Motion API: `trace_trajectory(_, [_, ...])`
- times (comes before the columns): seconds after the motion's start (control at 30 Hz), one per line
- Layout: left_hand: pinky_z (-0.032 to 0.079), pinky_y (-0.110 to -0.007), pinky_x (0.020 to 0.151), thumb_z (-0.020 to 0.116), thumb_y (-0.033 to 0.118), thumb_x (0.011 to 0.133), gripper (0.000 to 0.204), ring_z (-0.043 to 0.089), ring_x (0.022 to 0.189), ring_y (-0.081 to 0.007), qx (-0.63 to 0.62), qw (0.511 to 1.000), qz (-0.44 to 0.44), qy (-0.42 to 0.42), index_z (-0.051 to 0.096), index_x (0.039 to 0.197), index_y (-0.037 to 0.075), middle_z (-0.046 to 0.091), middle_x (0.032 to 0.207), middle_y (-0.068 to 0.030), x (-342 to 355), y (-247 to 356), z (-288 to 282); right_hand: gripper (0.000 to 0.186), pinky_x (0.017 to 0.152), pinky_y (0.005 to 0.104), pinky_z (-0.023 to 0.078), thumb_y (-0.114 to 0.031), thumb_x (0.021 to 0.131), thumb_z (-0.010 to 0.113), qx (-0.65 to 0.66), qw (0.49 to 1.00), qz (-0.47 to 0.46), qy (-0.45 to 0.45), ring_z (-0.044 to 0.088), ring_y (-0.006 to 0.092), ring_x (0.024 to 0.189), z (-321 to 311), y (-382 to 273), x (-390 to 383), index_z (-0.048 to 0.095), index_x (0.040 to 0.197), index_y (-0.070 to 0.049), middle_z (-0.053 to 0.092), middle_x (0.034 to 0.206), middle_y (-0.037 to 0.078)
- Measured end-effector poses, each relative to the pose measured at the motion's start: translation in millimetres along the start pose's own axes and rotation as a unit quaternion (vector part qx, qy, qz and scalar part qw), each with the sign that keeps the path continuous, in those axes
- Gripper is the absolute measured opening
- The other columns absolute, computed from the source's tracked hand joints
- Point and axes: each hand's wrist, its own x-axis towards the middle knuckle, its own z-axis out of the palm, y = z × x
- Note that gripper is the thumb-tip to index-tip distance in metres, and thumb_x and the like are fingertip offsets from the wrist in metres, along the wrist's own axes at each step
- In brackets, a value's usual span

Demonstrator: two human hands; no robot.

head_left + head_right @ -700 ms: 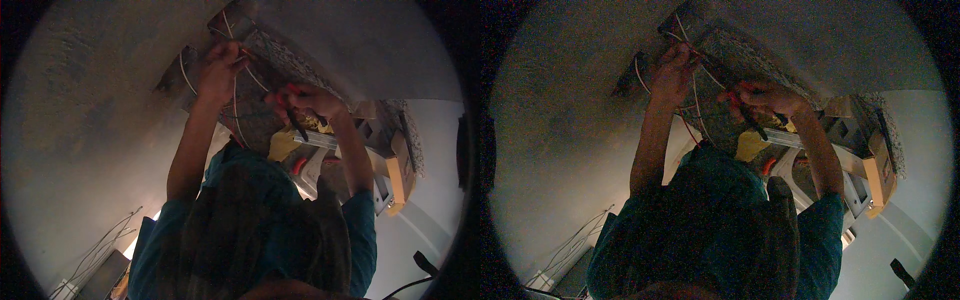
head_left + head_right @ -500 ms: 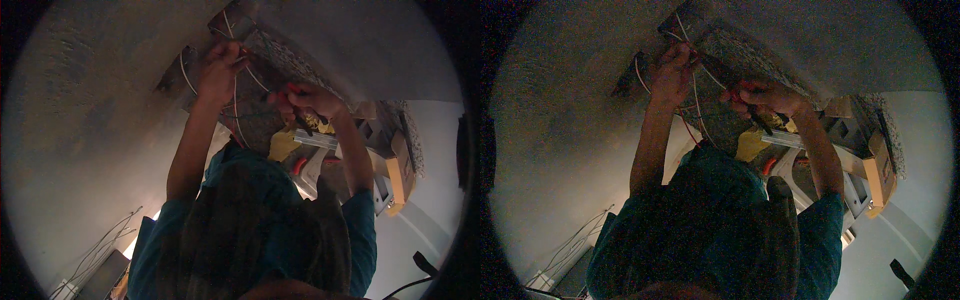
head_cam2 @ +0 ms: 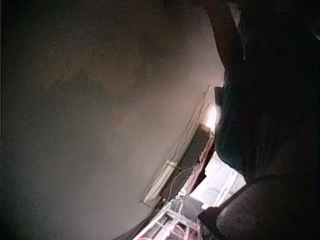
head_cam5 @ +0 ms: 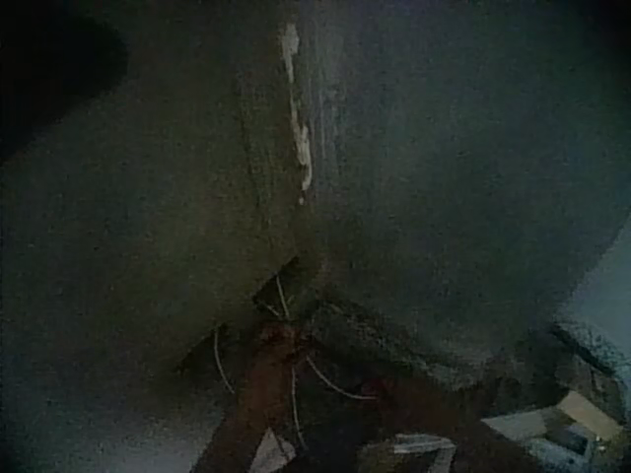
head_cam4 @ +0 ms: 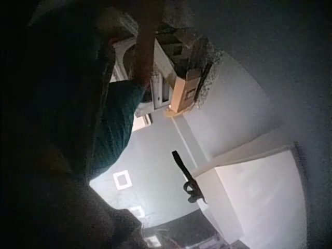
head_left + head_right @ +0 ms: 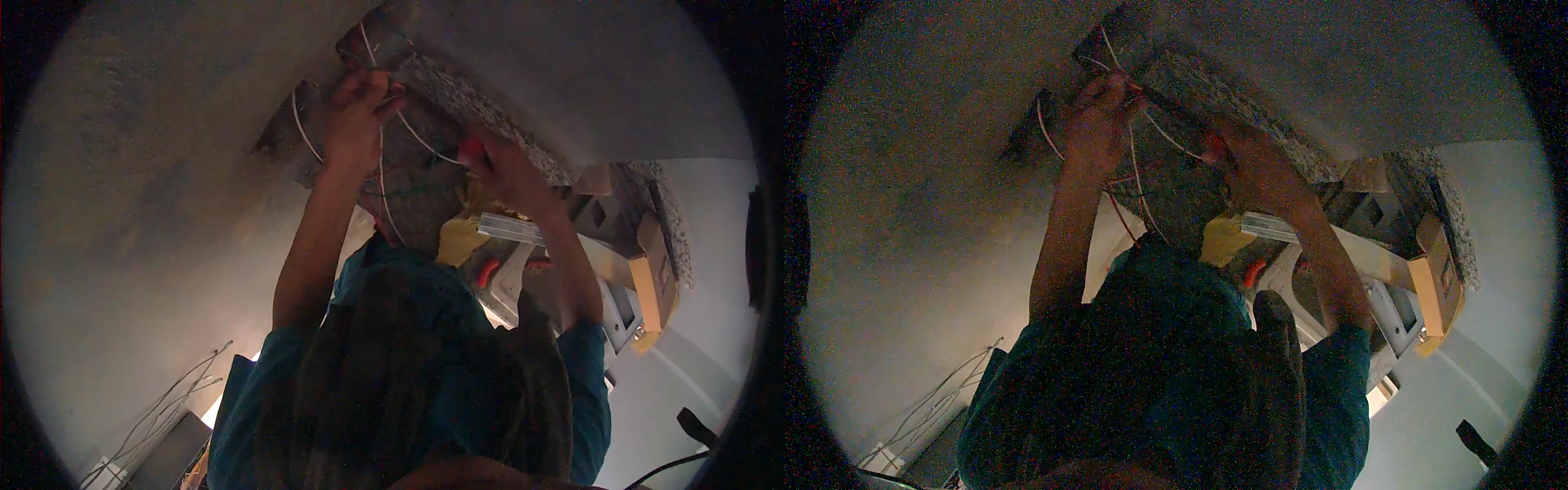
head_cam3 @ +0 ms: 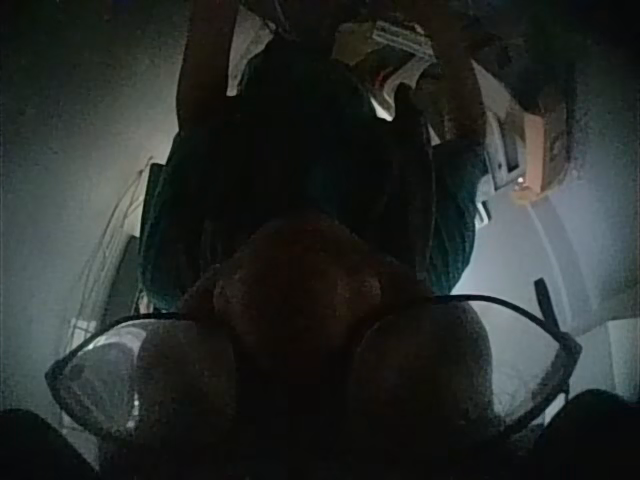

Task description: The person works on electrical wiring inside a wall opening, using pliers to pull and twist wires, and applies electrical tape to a connection by hand.

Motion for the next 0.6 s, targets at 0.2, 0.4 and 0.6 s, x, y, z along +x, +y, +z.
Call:
trace_trajectory(0.2, [0.056, -0.037, 0.081, 0.067, 0.017, 0.095, 0.014, 0.069, 0.087, -0.0211, 0.038, 0.999, 0.032, 0.002, 0.065, 0.1, 0.005, 0.069, 0.091, -0.0063, -7, 5, 11, 0.026, 0.078, 0.0404, 0.05, -0.013, 0.09, 0.065, 0.093, 0.993, -0.054, -0.043, 0.065, 0.0298, 0.09, 35, 33, -75, 0.061, 0.114, -0.004, 0.065, 0.097, 0.015])
trace_trajectory(0.4, [0.057, -0.036, 0.082, 0.068, 0.017, 0.094, 0.016, 0.07, 0.089, -0.021, 0.021, 0.999, 0.026, 0.017, 0.065, 0.101, 0.003, 0.071, 0.096, -0.0099, -3, 0, 7, 0.042, 0.082, 0.0437, 0.046, -0.016, 0.08, 0.075, 0.026, 0.986, 0.002, -0.166, 0.06, 0.0322, 0.095, 92, 49, -143, 0.063, 0.119, -0.009, 0.064, 0.1, 0.012])
trace_trajectory(0.6, [0.057, -0.035, 0.081, 0.071, 0.013, 0.09, 0.015, 0.07, 0.085, -0.02, 0.014, 0.999, 0.04, 0.016, 0.065, 0.101, 0.003, 0.071, 0.094, -0.0095, 0, 5, 18, 0.055, 0.089, 0.0473, 0.04, -0.025, 0.075, 0.08, -0.16, 0.981, 0.045, -0.1, 0.055, 0.0333, 0.105, 146, 53, -156, 0.059, 0.124, -0.012, 0.059, 0.106, 0.014])
